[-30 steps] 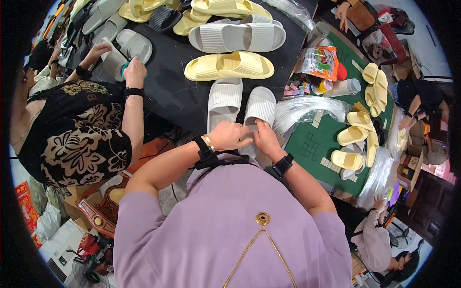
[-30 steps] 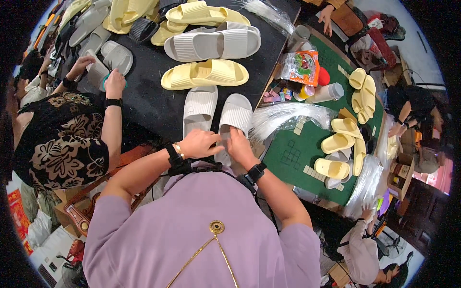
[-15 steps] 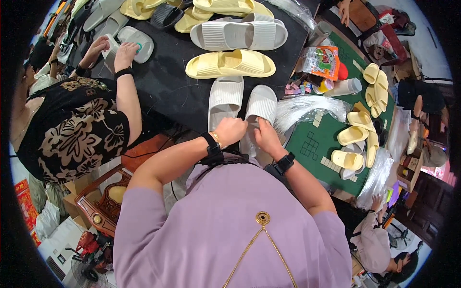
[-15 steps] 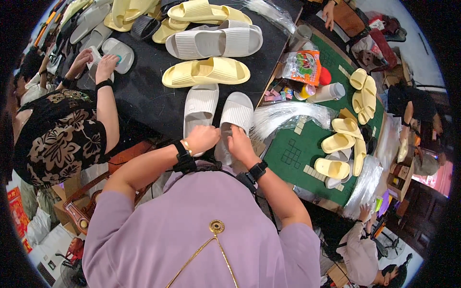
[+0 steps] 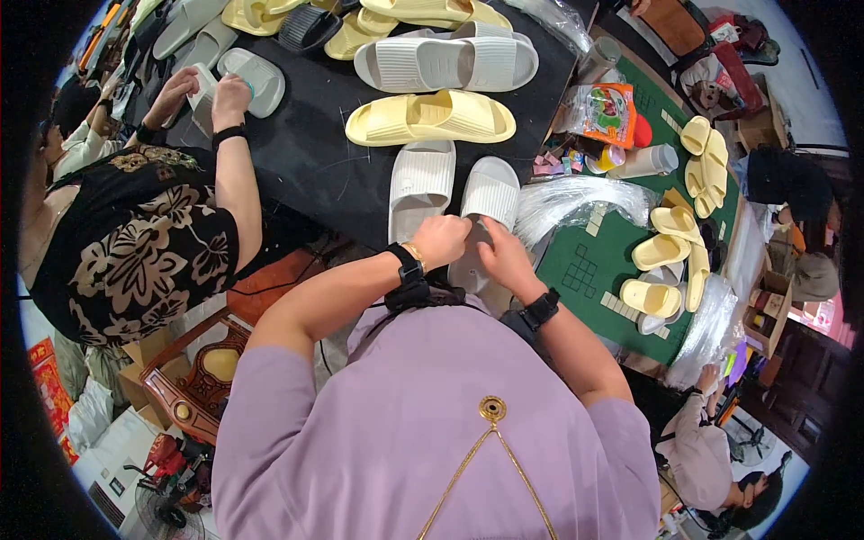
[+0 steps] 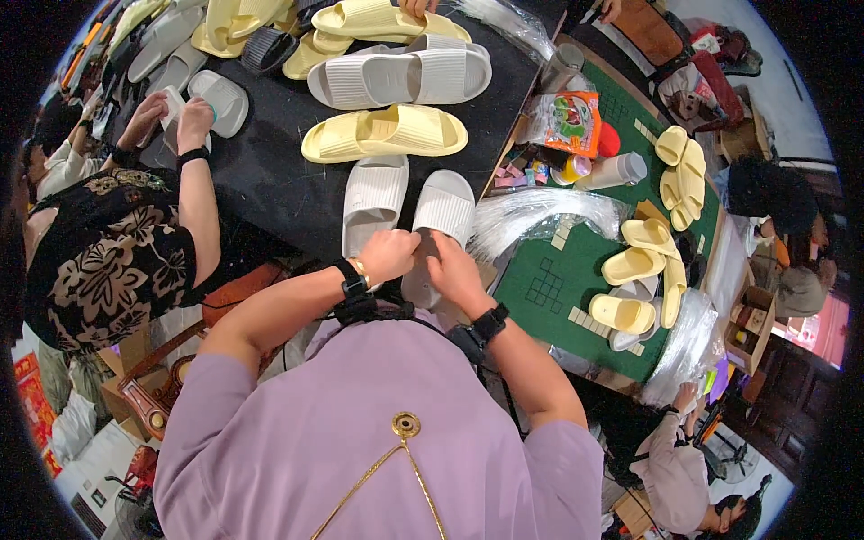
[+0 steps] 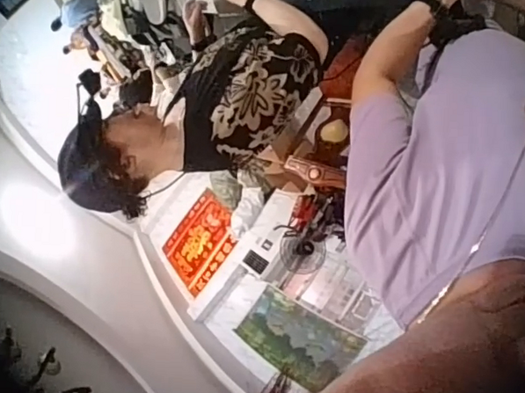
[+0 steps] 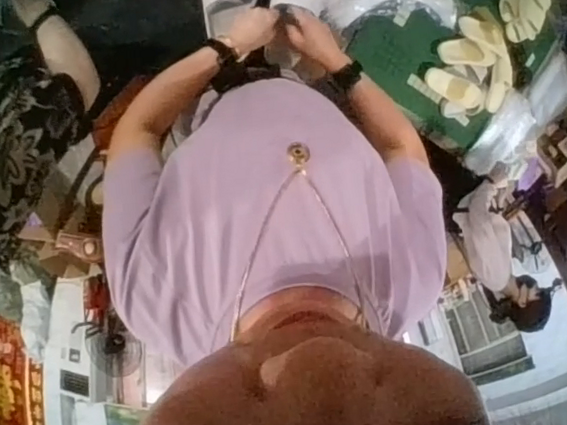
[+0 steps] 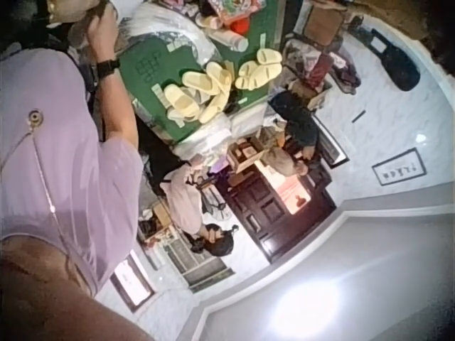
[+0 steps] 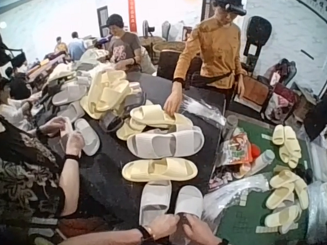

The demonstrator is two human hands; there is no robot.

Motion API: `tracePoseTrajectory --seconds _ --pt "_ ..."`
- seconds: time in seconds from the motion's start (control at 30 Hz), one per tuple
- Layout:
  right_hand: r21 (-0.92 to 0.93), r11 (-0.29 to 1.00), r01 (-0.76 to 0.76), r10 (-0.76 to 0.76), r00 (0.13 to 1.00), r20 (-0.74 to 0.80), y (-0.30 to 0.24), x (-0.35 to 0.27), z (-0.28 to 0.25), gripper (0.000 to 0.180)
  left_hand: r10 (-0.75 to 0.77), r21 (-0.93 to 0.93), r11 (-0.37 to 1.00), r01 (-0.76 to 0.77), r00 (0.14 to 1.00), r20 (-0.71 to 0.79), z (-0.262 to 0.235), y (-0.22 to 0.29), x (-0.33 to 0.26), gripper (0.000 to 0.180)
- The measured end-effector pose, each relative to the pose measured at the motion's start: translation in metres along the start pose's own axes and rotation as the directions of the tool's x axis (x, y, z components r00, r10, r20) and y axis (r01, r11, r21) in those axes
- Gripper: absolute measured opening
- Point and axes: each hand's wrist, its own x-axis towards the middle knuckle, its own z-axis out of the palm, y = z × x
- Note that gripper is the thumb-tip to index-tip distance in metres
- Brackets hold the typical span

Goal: Inspecting and finishing foam sandals by trimming or pulling off excess manufacturing threads and debris.

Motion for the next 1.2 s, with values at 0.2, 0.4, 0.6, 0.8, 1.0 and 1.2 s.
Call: tracePoseTrajectory --seconds 0.2,0.4,0.6,0.8,1.0,1.2 --pt "0.061 0.983 -0.171 0.179 0.969 -0.172 -0.004 0.023 -0.044 0.02 -0.126 -0.038 0.992 0.123 0.99 -0.068 -0.002 0.006 0.007 0.015" --pt "-0.175 0.943 -0.283 0.248 0.949 -0.195 0.023 0.098 -0.052 0.03 -0.116 -0.036 0.993 0.113 0.989 -0.095 -0.006 0.005 0.01 0.017" --pt "-0.335 0.793 -0.508 0.535 0.845 -0.015 -0.003 0.146 -0.041 0.043 -0.128 -0.027 0.992 0.127 0.99 -0.058 -0.008 0.001 0.007 0.014" --pt "-0.323 0.806 -0.496 0.496 0.864 -0.09 0.019 0.145 -0.016 0.031 -0.086 -0.058 0.995 0.081 0.991 -0.104 -0.006 -0.008 0.003 0.02" --pt "-0.297 0.818 -0.493 0.483 0.868 -0.113 0.008 0.141 -0.016 0.031 -0.361 -0.115 0.932 0.343 0.901 -0.241 -0.052 -0.027 -0.043 0.03" --pt "-0.298 0.831 -0.469 0.463 0.881 -0.095 0.014 0.143 -0.015 0.03 -0.522 -0.112 0.853 0.51 0.834 -0.177 -0.053 -0.043 -0.06 0.041"
